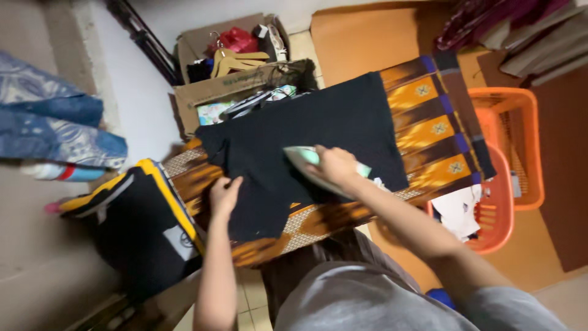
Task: The person irons a black t-shirt on a wooden ironing board, smoothing the fabric with their hands and using a steam iron to press the garment. They flip the shirt over to iron the other side and then fold it neatly on the board.
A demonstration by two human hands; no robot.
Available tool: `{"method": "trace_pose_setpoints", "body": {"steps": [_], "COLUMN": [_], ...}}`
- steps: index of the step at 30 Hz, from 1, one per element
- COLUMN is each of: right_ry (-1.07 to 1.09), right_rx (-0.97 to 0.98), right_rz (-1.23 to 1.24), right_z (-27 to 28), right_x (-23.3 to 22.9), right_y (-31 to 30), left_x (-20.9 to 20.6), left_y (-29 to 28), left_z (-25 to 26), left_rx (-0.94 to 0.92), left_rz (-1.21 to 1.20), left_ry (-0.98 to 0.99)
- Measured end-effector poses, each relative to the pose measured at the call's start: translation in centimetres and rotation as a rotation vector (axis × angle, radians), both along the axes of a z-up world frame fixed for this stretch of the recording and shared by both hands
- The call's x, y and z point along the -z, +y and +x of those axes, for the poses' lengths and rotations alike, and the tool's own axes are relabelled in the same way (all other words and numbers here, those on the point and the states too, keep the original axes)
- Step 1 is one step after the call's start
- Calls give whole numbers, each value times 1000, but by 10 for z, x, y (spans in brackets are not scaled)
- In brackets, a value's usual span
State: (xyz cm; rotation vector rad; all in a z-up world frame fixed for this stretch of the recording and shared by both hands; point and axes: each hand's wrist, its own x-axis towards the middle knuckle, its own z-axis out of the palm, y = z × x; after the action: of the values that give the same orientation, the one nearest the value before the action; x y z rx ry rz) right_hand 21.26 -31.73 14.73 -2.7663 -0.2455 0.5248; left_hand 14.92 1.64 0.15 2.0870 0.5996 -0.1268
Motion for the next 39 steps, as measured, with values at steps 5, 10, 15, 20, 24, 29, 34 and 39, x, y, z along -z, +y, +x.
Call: {"method": "trace_pose_setpoints", "body": {"steps": [5,10,15,20,24,29,34,39], "right_ry": [-88,-124,-166,-208,-178,-220,12,-156], "right_rx": [111,410,550,570,552,443,612,625], "right_rz": [49,-48,-62,-30,-8,24,-13,-68], "right_z": [42,54,43,98,114,20,-12,34], "right_x": [14,23,14,17,22,21,3,3], "right_y": [1,-100,-167,-172,-176,-180,-196,-218], "left_x": [0,10,-28,-50,-32,-16,-41,-58], "left_y": [7,5,-5,-15,-10,-3,-13,-16], "left_z": [-6,-2,5,11,5,3,9,20], "left_rx": [-144,-224,-224,-229,-231,-223,-258,-216], "left_rz": [-253,-339,-400,-301,-284,-313,-327,-214], "left_ry": [80,73,128,267,298,255,315,278]}}
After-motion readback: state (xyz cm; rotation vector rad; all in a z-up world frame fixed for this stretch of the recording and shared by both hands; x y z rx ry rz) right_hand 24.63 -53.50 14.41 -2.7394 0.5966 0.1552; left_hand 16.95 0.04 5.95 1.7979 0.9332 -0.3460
